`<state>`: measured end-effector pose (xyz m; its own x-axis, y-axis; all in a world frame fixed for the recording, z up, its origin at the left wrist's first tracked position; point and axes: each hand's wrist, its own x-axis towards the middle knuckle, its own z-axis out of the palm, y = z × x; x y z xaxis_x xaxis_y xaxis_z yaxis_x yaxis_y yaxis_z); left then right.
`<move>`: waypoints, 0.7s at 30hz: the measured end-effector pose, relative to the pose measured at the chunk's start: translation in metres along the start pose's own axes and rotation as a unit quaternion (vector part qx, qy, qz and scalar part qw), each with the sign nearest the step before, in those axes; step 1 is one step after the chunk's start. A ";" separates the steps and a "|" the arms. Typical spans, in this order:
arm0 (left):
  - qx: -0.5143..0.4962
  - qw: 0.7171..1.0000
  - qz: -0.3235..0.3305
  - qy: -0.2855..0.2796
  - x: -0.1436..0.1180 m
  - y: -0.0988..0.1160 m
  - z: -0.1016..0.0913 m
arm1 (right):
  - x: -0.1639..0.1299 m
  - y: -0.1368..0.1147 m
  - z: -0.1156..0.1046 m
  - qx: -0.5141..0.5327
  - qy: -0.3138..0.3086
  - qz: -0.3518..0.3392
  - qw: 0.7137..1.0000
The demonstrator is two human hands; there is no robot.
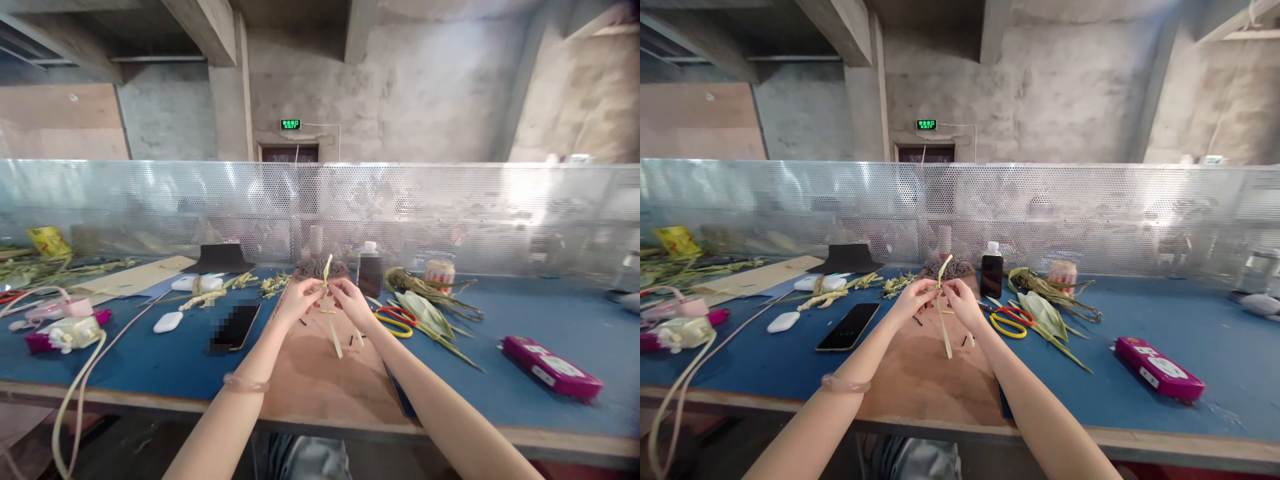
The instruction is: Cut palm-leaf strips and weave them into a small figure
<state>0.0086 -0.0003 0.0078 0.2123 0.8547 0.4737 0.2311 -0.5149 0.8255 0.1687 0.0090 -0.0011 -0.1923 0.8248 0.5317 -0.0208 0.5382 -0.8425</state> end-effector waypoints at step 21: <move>-0.033 0.999 -0.028 -0.013 0.000 -0.006 -0.002 | -0.003 -0.001 -0.004 -0.113 -0.038 -0.039 0.992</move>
<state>0.0054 0.0030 0.0036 0.2251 0.8795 0.4194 0.1807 -0.4606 0.8690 0.1736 0.0067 -0.0021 -0.2717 0.7680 0.5799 0.1809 0.6326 -0.7531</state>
